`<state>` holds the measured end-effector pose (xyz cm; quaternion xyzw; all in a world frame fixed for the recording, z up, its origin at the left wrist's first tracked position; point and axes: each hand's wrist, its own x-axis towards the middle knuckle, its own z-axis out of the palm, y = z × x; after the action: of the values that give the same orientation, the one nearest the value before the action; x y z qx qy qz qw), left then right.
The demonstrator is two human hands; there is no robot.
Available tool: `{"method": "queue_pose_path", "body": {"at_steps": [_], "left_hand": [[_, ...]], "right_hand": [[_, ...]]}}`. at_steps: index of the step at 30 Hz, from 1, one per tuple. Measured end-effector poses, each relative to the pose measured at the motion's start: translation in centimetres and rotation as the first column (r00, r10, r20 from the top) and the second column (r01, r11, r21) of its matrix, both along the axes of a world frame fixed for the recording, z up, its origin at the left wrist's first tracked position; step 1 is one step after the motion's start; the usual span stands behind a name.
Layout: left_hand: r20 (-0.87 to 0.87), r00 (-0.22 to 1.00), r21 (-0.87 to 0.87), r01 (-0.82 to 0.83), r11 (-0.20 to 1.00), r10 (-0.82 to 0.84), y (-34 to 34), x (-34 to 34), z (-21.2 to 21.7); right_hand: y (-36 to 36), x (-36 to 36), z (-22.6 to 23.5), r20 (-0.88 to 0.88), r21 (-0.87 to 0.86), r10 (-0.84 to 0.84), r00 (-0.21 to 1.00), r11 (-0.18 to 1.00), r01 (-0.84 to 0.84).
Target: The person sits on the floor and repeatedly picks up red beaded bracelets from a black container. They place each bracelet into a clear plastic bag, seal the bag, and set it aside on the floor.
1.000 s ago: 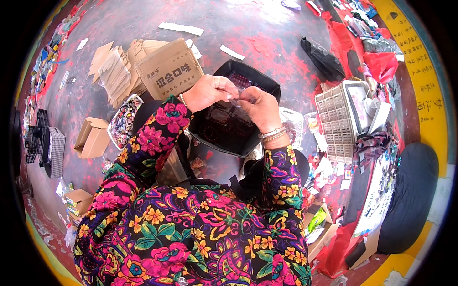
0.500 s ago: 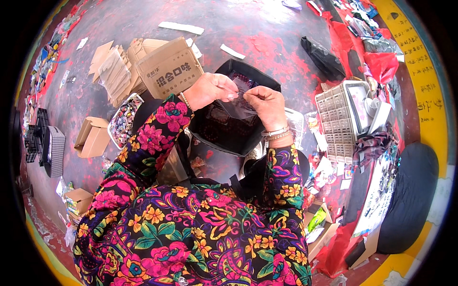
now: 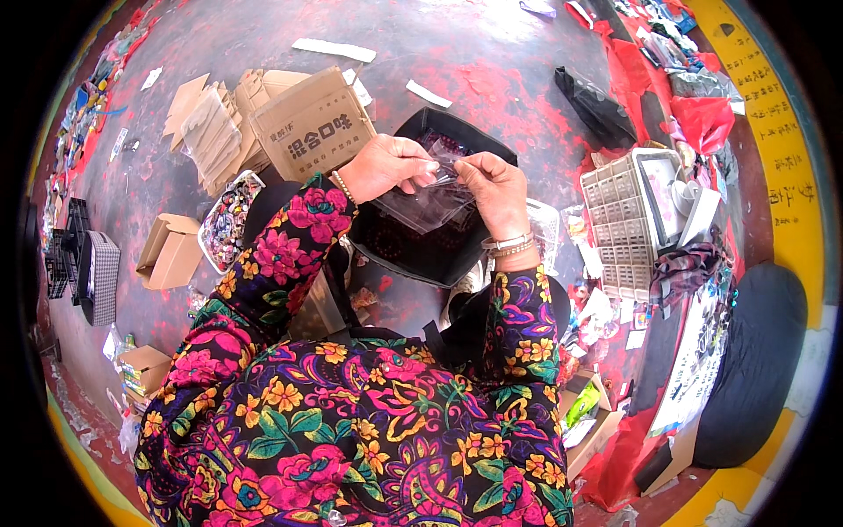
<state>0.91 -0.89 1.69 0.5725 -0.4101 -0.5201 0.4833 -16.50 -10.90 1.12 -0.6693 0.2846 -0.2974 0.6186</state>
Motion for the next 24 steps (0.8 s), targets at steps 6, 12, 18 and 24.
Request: {"method": "queue_pose_path", "body": {"at_steps": [6, 12, 18, 24], "left_hand": [[0.127, 0.984, -0.131, -0.111, 0.985, 0.128, -0.2, -0.1, -0.7], [0.478, 0.614, -0.743, -0.1, 0.662, 0.629, 0.0, -0.3, 0.3], [0.525, 0.513, -0.816, 0.076, 0.573, 0.679, 0.3, -0.3, 0.7], [0.606, 0.521, -0.777, 0.226, 0.588, 0.601, -0.1, -1.2, 0.2]], "right_hand": [[-0.1, -0.1, -0.5, -0.02, -0.226, 0.019, 1.0, 0.974, -0.023], [0.0, 0.4, 0.6, 0.254, -0.357, -0.37, 0.893, 0.823, 0.443], [0.7, 0.2, 0.0, 0.302, 0.551, 0.028, 0.953, 0.811, -0.198], [0.4, 0.7, -0.5, 0.378, 0.551, -0.083, 0.922, 0.82, -0.152]]}}
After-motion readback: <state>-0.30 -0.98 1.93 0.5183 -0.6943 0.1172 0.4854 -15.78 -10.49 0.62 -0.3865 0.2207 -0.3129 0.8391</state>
